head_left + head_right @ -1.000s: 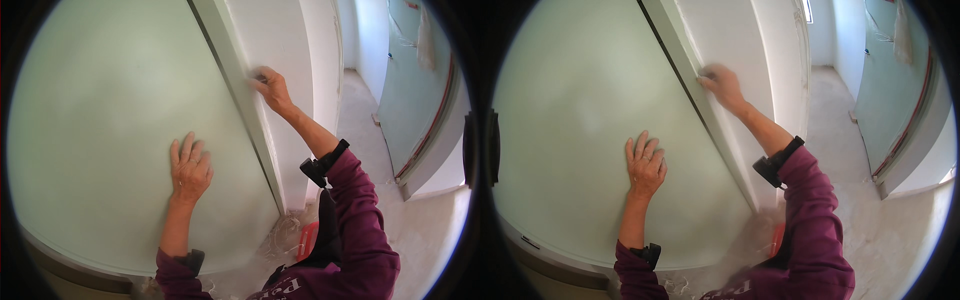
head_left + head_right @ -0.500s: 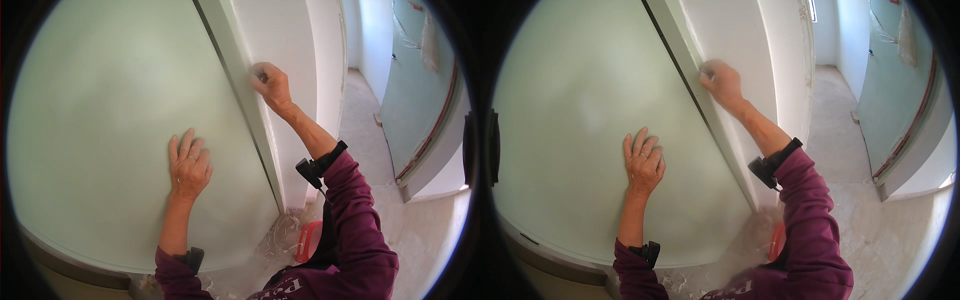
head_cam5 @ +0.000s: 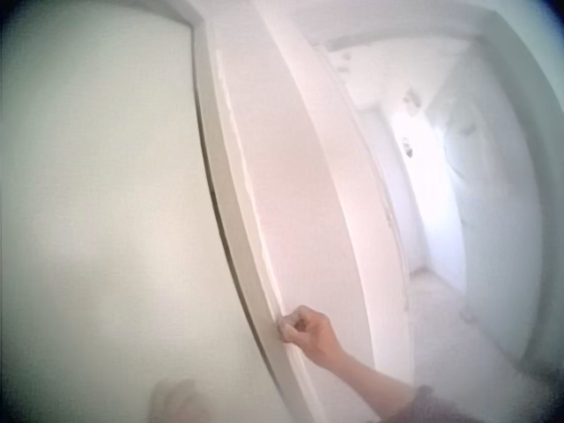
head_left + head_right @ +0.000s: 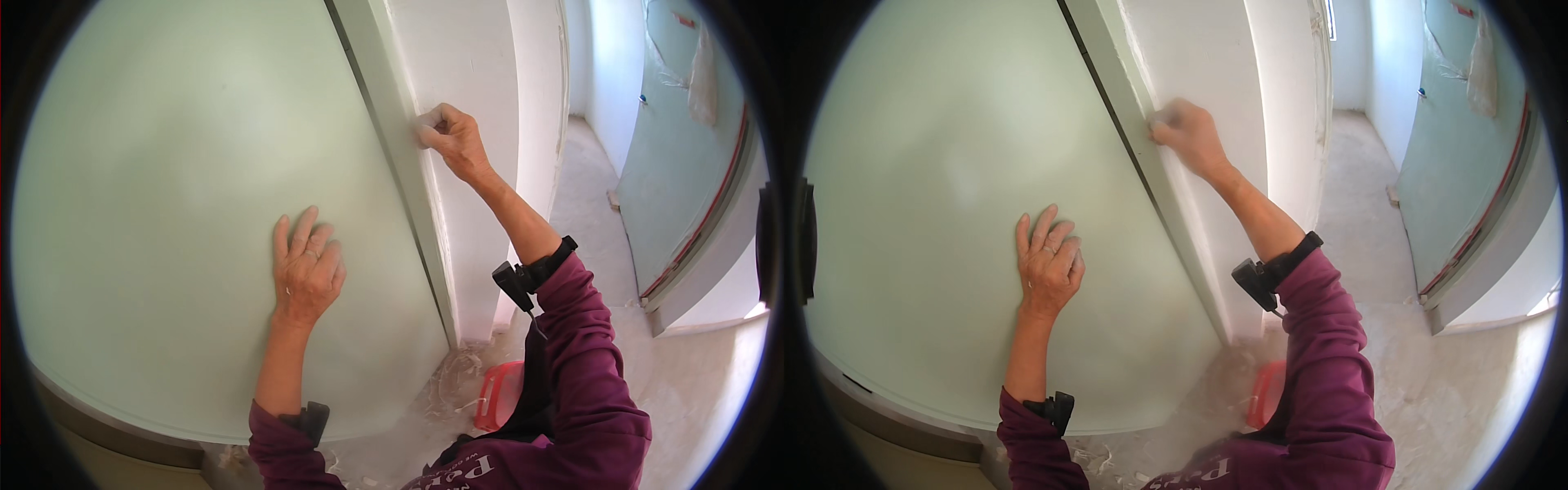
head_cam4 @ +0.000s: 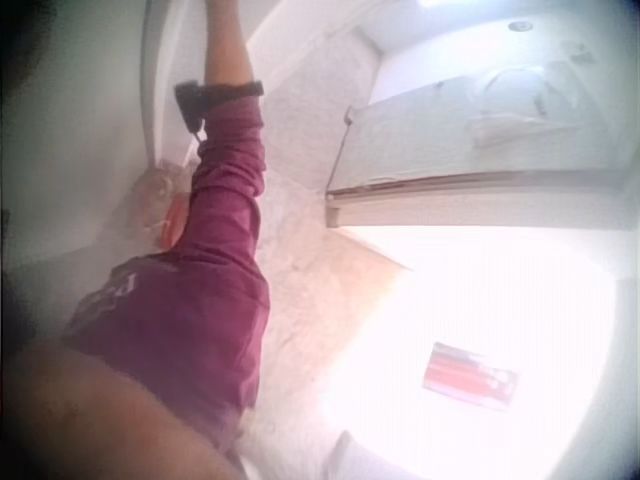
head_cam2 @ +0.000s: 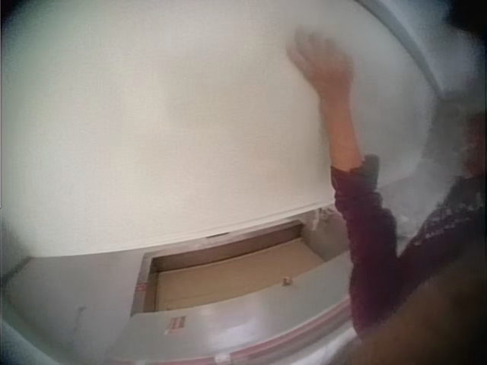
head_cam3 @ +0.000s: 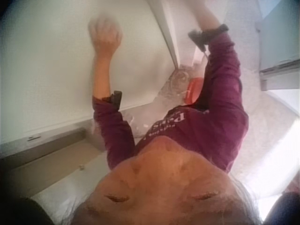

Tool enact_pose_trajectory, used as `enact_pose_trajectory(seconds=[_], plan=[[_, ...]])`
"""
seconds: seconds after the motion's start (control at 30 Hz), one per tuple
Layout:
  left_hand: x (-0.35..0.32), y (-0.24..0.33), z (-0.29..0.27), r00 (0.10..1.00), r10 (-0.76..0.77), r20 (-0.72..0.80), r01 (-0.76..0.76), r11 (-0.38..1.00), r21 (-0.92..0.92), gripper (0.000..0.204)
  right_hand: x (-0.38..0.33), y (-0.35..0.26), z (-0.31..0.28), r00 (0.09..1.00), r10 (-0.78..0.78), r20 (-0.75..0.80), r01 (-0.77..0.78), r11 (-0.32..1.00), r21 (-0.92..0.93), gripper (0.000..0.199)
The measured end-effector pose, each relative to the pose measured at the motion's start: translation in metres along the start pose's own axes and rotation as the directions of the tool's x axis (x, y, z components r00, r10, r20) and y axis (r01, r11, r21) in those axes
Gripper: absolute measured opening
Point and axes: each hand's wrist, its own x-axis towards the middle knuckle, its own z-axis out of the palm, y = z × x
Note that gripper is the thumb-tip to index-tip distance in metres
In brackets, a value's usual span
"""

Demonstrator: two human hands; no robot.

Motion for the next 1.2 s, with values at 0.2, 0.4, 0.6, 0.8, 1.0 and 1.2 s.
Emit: enact_pose_trajectory(seconds=[0.2, 0.4, 0.6, 0.8, 1.0, 1.2], plan=[[0.001, 0.002, 0.003, 1.000, 0.001, -0.009, -0.001, 1.000, -0.010, 0.009, 0.000, 0.007, -0.008, 1.000, -0.025, -0.005, 0.025, 0.999, 0.047, 0.015], [-0.001, 0.001, 0.001, 1.000, -0.005, -0.009, 0.005, 1.000, -0.011, 0.008, -0.004, 0.007, -0.011, 0.999, 0.011, 0.043, -0.015, 0.996, 0.093, 0.015], [-0.001, 0.002, -0.001, 1.000, -0.009, -0.011, 0.009, 1.000, -0.014, 0.009, -0.005, 0.004, -0.021, 0.985, 0.034, 0.171, -0.058, 0.989, 0.136, 0.009], [-0.001, 0.002, -0.001, 1.000, -0.004, -0.017, 0.004, 1.000, -0.005, 0.009, -0.008, -0.003, -0.023, 0.958, 0.146, 0.246, -0.176, 0.979, 0.106, 0.009], [0.000, 0.001, -0.001, 1.000, 0.002, -0.021, -0.002, 1.000, 0.001, 0.009, -0.015, -0.003, -0.027, 0.929, 0.212, 0.303, -0.238, 0.970, 0.052, 0.009], [-0.012, 0.012, 0.011, 1.000, -0.017, 0.004, 0.017, 0.999, -0.050, 0.009, -0.023, -0.001, -0.031, 0.915, 0.224, 0.335, -0.263, 0.962, 0.072, 0.008]])
